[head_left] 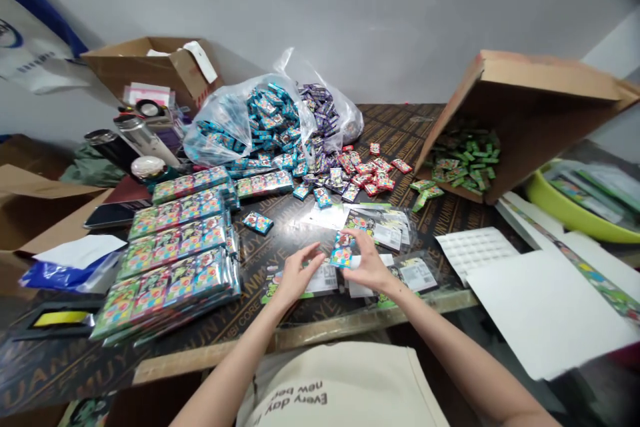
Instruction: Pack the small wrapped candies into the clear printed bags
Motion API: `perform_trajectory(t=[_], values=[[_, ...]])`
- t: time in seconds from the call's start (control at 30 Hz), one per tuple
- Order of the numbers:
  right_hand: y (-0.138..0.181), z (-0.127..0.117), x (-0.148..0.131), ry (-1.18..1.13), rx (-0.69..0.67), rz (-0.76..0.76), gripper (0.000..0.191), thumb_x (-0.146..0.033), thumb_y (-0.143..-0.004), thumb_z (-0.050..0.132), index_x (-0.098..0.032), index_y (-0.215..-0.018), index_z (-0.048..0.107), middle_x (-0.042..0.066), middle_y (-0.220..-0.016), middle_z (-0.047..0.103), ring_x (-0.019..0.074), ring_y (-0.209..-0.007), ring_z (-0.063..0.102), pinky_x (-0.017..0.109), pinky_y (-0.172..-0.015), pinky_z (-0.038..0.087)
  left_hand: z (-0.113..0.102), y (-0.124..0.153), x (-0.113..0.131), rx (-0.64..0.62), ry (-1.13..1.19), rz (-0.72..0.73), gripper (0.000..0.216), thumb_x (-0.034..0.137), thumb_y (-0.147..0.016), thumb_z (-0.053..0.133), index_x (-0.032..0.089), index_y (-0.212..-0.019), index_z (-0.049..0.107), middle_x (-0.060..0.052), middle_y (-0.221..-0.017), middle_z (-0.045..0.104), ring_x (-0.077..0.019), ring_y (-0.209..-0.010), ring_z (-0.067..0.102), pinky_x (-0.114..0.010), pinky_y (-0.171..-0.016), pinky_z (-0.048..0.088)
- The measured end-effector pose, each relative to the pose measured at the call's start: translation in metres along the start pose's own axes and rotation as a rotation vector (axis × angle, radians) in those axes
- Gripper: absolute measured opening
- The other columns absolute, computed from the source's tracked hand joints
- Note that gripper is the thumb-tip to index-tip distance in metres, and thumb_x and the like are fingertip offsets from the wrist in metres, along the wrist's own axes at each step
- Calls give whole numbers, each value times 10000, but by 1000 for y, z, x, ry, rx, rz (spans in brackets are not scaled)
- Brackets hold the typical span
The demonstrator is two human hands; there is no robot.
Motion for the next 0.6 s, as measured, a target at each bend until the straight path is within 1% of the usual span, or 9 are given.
perform_trajectory(t=[0.07,0.1,0.13,0.2,0.33,0.47,0.5,0.53,0.6], values=[[11,0,17,63,-12,46,655,-204,-560,572,-196,-1195,412,87,-1182,495,282,-1121,422,388,-928,281,-1,6,-8,-139,-405,193,716,436,-545,723,216,-1195,521,-105,-1218,535,-282,-1138,444,-466,-1014,230],[15,0,23,88,-41,50,654,-207,-562,573,-196,-1197,414,88,-1186,498,286,-1123,421,389,-924,274,-1,8,-13,-207,-590,260,832,423,-496,749,229,-1251,459,-110,-1262,493,-295,-1171,406,-496,-1035,164],[20,1,27,107,-76,45,659,-214,-568,577,-197,-1205,411,89,-1194,498,289,-1125,420,390,-922,267,-1,9,-19,-252,-727,295,921,401,-460,766,231,-1290,404,-115,-1270,477,-301,-1174,396,-513,-1040,123],[25,1,29,125,-149,26,680,-238,-586,597,-205,-1234,394,93,-1220,489,291,-1128,418,396,-922,256,-2,10,-25,-265,-898,327,988,365,-477,755,215,-1343,304,-118,-1231,492,-287,-1140,420,-510,-1040,119],[26,-1,20,59,-277,-30,774,-291,-604,652,-220,-1300,319,89,-1257,471,276,-1130,425,394,-941,240,-5,8,-19,-202,-952,370,1011,365,-556,700,186,-1387,153,-114,-1211,490,-264,-1129,423,-467,-1041,151],[18,-1,14,-19,-380,-118,902,-379,-598,705,-230,-1353,234,92,-1338,393,271,-1189,378,382,-968,231,-7,10,-7,-225,-905,401,1025,354,-557,695,209,-1389,115,-101,-1244,467,-262,-1146,411,-460,-1045,142],[16,-1,14,-18,-374,-129,958,-431,-578,717,-224,-1365,212,105,-1365,355,285,-1214,349,392,-976,225,-8,10,-6,-219,-896,404,1020,350,-556,696,211,-1387,122,-100,-1246,466,-264,-1146,410,-462,-1043,144],[15,0,13,-9,-330,-118,1013,-481,-555,723,-215,-1375,191,120,-1382,325,300,-1232,321,407,-983,217,-10,11,-5,-200,-886,402,1016,348,-554,696,209,-1386,130,-101,-1243,467,-269,-1142,411,-464,-1036,157],[16,1,11,7,-151,-39,1025,-523,-581,698,-206,-1387,150,134,-1358,359,311,-1242,305,441,-994,194,-14,10,-4,-131,-862,383,1012,352,-555,696,194,-1385,139,-111,-1225,472,-277,-1120,422,-459,-1008,214]])
Point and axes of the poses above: each hand's wrist, its own y-axis away from the middle knuckle, its own z-axis out of the palm, x = y × z, the point moved 2 cm from there along -y, towards the middle knuckle
